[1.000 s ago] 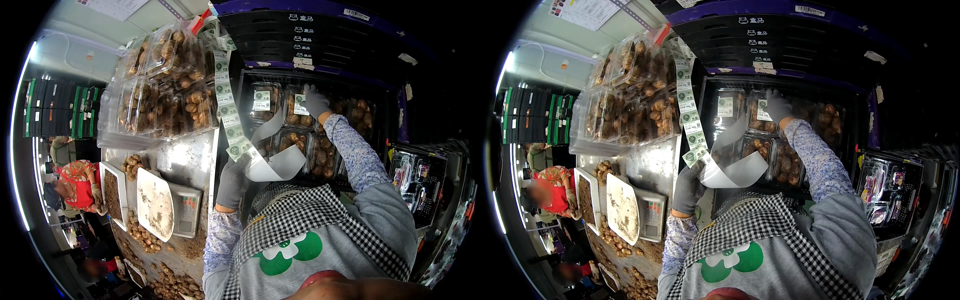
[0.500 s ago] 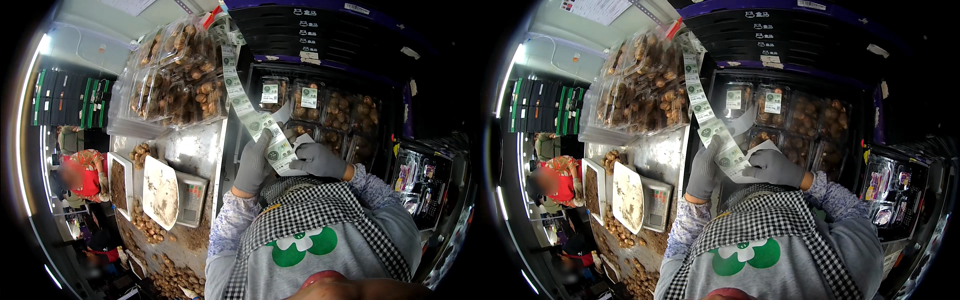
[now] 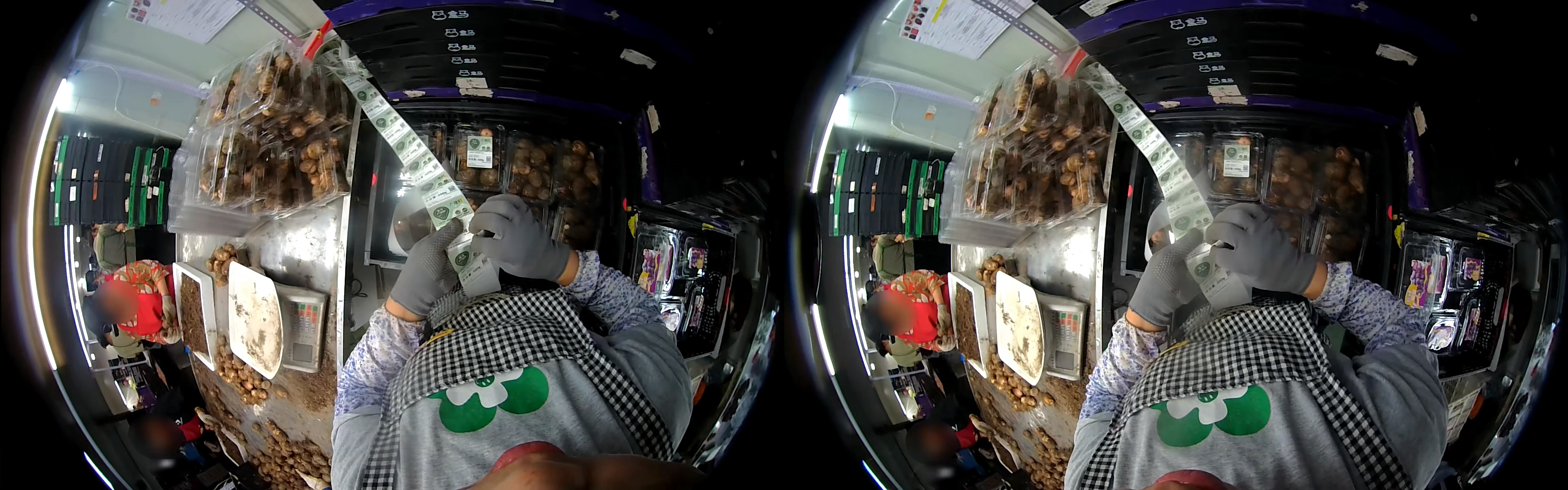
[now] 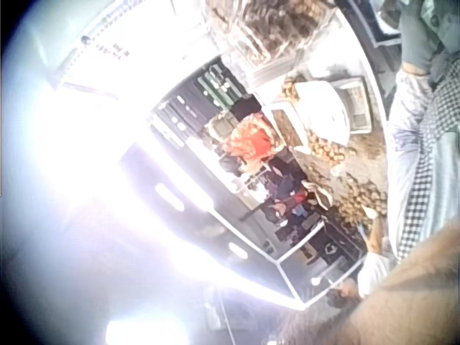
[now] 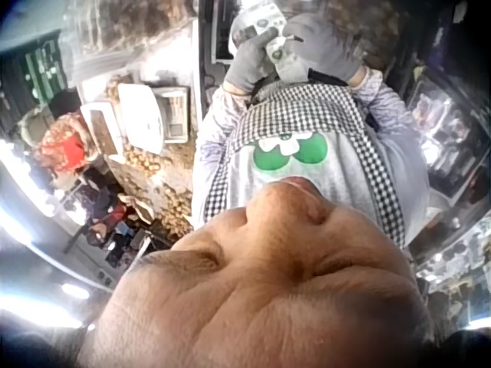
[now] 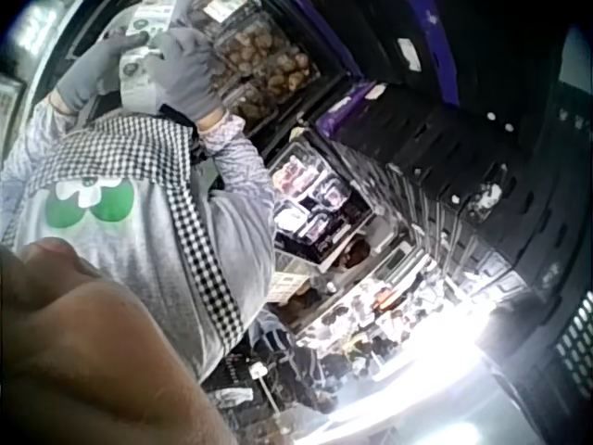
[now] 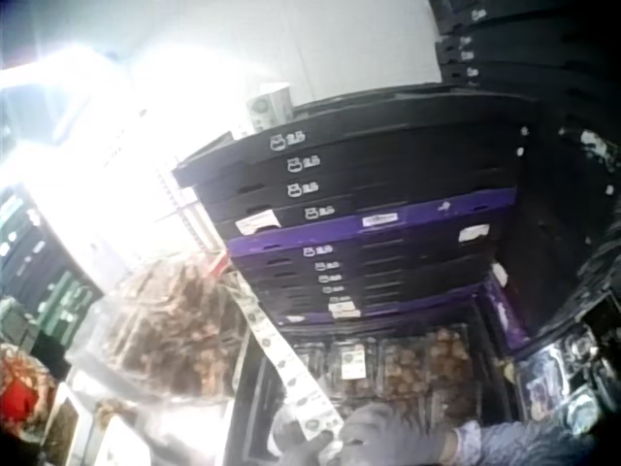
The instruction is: The person picks potatoes from a large metal table, places them into a clear plastic container on a scale, and then moves the filled container to a nearby crate. The person repeats this process, handling the potatoes one at a time or in small groups.
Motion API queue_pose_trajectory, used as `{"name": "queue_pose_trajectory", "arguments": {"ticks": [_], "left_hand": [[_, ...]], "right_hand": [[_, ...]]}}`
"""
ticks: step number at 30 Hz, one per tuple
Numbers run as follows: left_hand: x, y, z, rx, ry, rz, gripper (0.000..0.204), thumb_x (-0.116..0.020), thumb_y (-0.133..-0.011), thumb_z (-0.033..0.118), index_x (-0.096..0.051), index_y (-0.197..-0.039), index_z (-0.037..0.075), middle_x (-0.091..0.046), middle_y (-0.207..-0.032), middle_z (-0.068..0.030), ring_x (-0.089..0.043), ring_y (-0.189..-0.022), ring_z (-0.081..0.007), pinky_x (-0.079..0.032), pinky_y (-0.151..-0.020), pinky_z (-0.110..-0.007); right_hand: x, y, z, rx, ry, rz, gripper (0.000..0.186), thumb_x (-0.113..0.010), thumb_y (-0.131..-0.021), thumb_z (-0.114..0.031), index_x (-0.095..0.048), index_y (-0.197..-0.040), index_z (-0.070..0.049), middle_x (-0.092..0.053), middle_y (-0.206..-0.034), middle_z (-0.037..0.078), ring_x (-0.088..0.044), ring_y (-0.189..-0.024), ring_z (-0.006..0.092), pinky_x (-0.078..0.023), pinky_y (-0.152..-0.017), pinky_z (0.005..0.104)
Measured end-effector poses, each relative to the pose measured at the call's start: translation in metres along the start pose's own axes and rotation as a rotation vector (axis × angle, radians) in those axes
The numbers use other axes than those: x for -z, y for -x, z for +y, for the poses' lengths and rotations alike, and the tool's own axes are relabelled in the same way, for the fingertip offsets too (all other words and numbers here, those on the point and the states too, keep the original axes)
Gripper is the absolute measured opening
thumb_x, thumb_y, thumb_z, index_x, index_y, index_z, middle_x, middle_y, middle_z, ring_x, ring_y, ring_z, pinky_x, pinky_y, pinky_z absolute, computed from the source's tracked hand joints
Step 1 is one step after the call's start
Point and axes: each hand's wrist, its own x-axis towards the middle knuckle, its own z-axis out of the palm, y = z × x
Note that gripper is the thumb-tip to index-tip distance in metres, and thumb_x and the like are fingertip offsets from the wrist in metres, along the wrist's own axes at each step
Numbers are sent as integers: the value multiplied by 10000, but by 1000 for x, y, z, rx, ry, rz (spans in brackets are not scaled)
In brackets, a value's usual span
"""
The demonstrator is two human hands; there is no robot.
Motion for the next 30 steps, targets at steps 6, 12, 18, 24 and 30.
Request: {"name": "queue_pose_trajectory", "arguments": {"ticks": [6,12,18,24,30], "left_hand": [[-4,-15,8,478,1137,244,328,-526,-1009,202,-508,-1280,17,-635,-1182,-114,-650,-1070,-231,-554,-930,-404],[-17,-22,4,556,1134,118,422,-497,-1018,210,-446,-1372,-15,-602,-1254,-145,-645,-1093,-254,-540,-956,-397],[-26,-22,-16,494,954,74,359,-560,-956,12,-507,-1309,-25,-630,-1151,-118,-647,-992,-176,-546,-835,-282],[-8,-24,-50,329,792,178,374,-607,-937,93,-523,-1276,-40,-653,-1151,-151,-666,-993,-223,-557,-860,-331],[2,-17,-32,485,1082,306,384,-504,-1031,254,-519,-1285,-34,-650,-1175,-146,-671,-1011,-239,-564,-890,-365]], "right_hand": [[13,19,-3,-65,-422,166,169,-673,-760,-85,-595,-906,-117,-574,-1040,56,-559,-1028,241,-473,-885,390],[25,13,23,-245,-195,126,251,-710,-873,-209,-616,-1060,-70,-568,-1126,92,-521,-1124,288,-402,-1005,445],[2,21,12,-90,-147,26,174,-712,-736,-179,-662,-882,-99,-573,-1093,70,-491,-1132,273,-400,-1004,453],[18,23,-3,-90,-581,151,122,-651,-864,-176,-583,-775,-128,-563,-929,25,-547,-979,255,-421,-973,447],[25,59,124,-959,-318,374,113,-591,-937,-91,-565,-1030,-32,-611,-895,108,-606,-812,218,-491,-772,322]]}}
